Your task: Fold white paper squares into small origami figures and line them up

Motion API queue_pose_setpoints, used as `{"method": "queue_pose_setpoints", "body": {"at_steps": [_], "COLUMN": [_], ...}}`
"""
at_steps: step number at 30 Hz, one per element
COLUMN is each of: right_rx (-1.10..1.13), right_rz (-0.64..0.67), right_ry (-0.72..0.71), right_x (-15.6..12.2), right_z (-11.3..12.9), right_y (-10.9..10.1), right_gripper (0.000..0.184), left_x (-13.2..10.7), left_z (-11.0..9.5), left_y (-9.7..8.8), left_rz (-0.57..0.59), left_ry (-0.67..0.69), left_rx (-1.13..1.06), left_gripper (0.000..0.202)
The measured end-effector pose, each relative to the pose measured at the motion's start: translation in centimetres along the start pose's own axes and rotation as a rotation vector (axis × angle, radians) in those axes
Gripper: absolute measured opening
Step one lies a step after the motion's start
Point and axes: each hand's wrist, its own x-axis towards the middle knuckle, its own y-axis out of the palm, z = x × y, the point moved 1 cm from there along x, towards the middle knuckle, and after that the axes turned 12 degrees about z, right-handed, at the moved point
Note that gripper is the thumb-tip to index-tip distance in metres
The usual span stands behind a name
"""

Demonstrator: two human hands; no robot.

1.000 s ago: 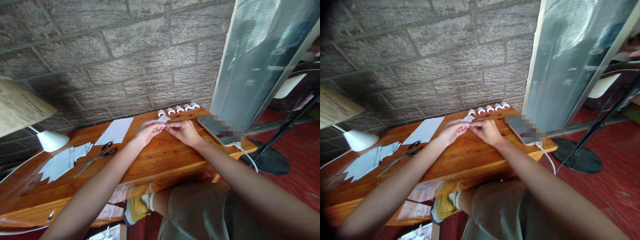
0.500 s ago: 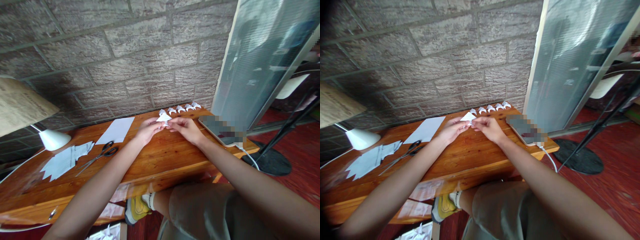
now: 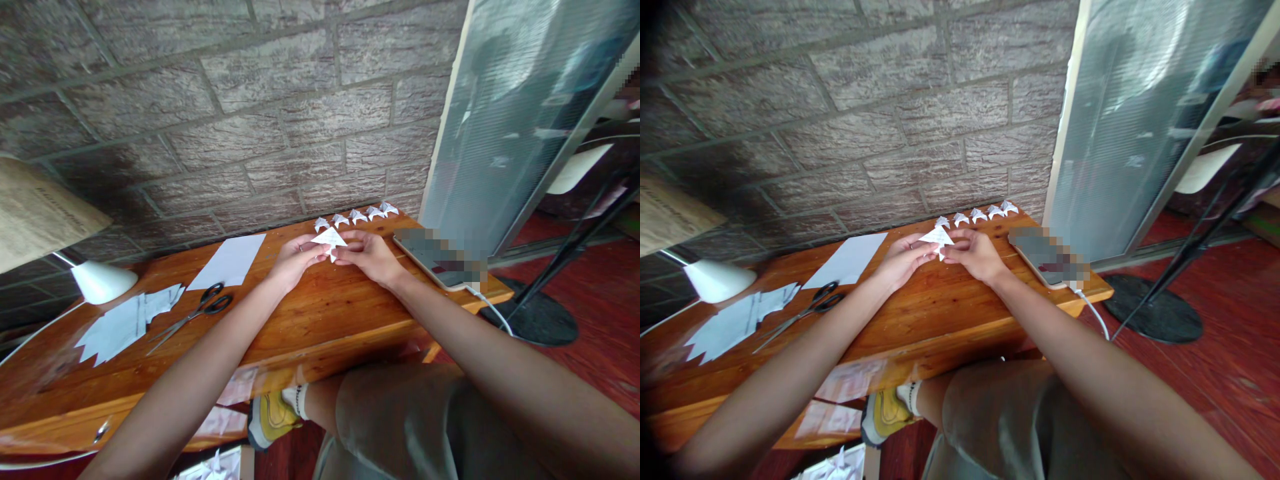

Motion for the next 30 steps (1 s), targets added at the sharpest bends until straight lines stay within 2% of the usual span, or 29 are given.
{"method": "queue_pose_setpoints", "body": {"at_steps": [5,10,21,25,30], "right_rx": [-0.068,-0.111,0.034,0.058,0.039], "right_rz": [0.022,0.023,-0.019,-0.016,-0.022], "right_ry": [-0.01,-0.039,-0.009,0.013,0.072], "right_x": [0.14,0.33,0.07,-0.06,-0.18], "right_z": [-0.17,-0.21,0.3,0.4,0.39], "right_y": [-0.11,0.07,-0.14,0.12,0.41], "right_gripper": [0.054,0.05,0.047,0.041,0.034], "left_x": [-0.02,0.09,-0.04,0.05,0.07], "left_z": [-0.03,-0.08,-0.86,-0.7,-0.49], "left_y": [-0.03,-0.02,-0.18,-0.47,-0.42], "left_rz": [0.01,-0.016,0.017,0.038,0.011], "left_ry": [-0.001,0.025,-0.064,-0.065,0.007], "left_rx": [0.052,0.015,-0.087,-0.043,0.053], "left_gripper": [0.035,0.034,0.025,0.025,0.03]}}
